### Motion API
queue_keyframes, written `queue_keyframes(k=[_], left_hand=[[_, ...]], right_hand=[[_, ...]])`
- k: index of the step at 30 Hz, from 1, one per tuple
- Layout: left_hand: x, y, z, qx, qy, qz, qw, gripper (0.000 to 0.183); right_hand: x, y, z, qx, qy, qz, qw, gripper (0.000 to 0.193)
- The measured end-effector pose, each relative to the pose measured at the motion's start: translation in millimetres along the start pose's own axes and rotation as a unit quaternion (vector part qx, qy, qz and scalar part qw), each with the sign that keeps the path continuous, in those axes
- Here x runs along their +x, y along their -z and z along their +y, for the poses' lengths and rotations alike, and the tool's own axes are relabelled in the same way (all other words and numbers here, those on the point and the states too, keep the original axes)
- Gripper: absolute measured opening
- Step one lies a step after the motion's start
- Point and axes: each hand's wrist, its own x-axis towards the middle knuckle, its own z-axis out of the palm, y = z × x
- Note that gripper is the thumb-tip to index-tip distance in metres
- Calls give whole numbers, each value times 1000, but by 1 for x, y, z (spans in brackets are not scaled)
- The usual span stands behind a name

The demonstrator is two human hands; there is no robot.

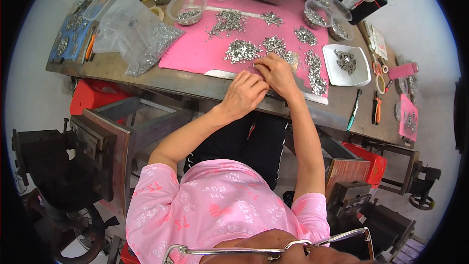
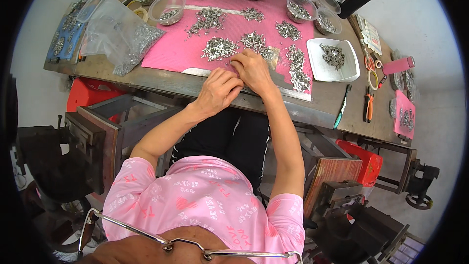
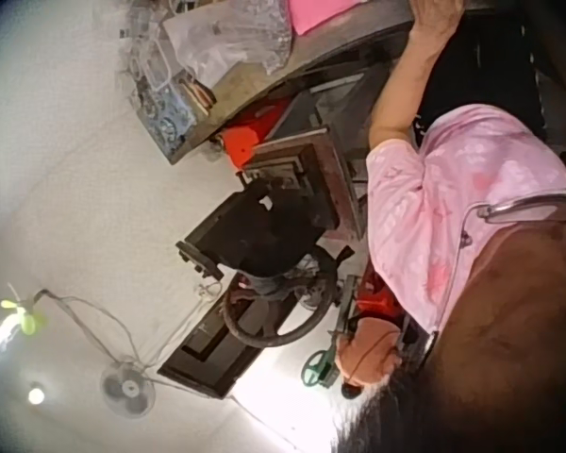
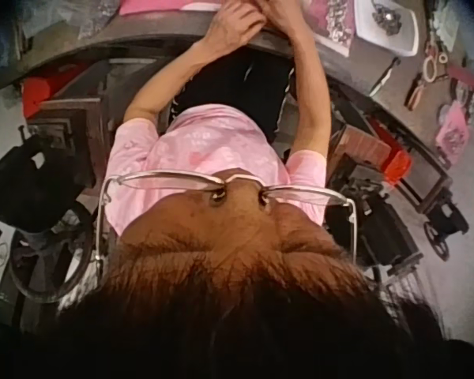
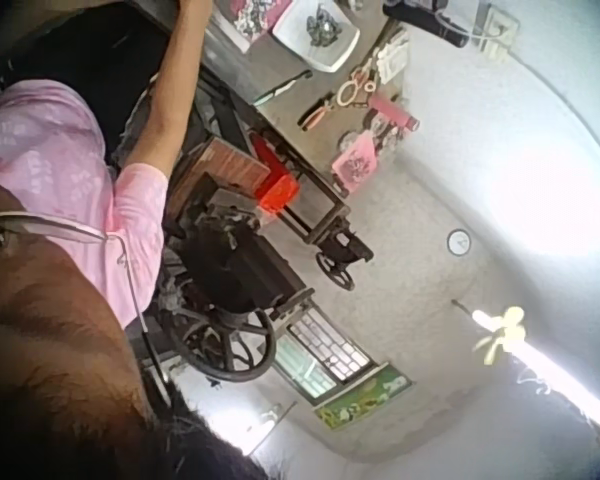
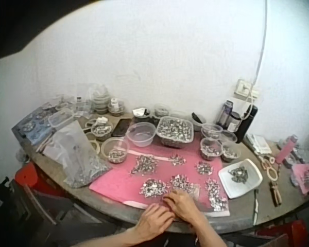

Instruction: The person places small metal pieces into a fixture by hand, then positions the fixture into a manual press machine and operates the hand wheel to press them.

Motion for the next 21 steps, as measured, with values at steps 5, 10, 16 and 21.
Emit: queue_keyframes(k=[5,10,16,21], left_hand=[[-9,2,-1,10,-23,34,999,12],[-2,19,-22,-17,20,42,999,13],[19,19,-54,129,92,-19,987,9],[24,19,-54,100,64,-76,990,7]], right_hand=[[7,-10,8,-43,48,-37,997,12],[-6,7,8,-71,7,-25,997,10],[-22,13,6,-124,59,-8,990,8],[-21,12,13,-70,26,-8,997,6]])
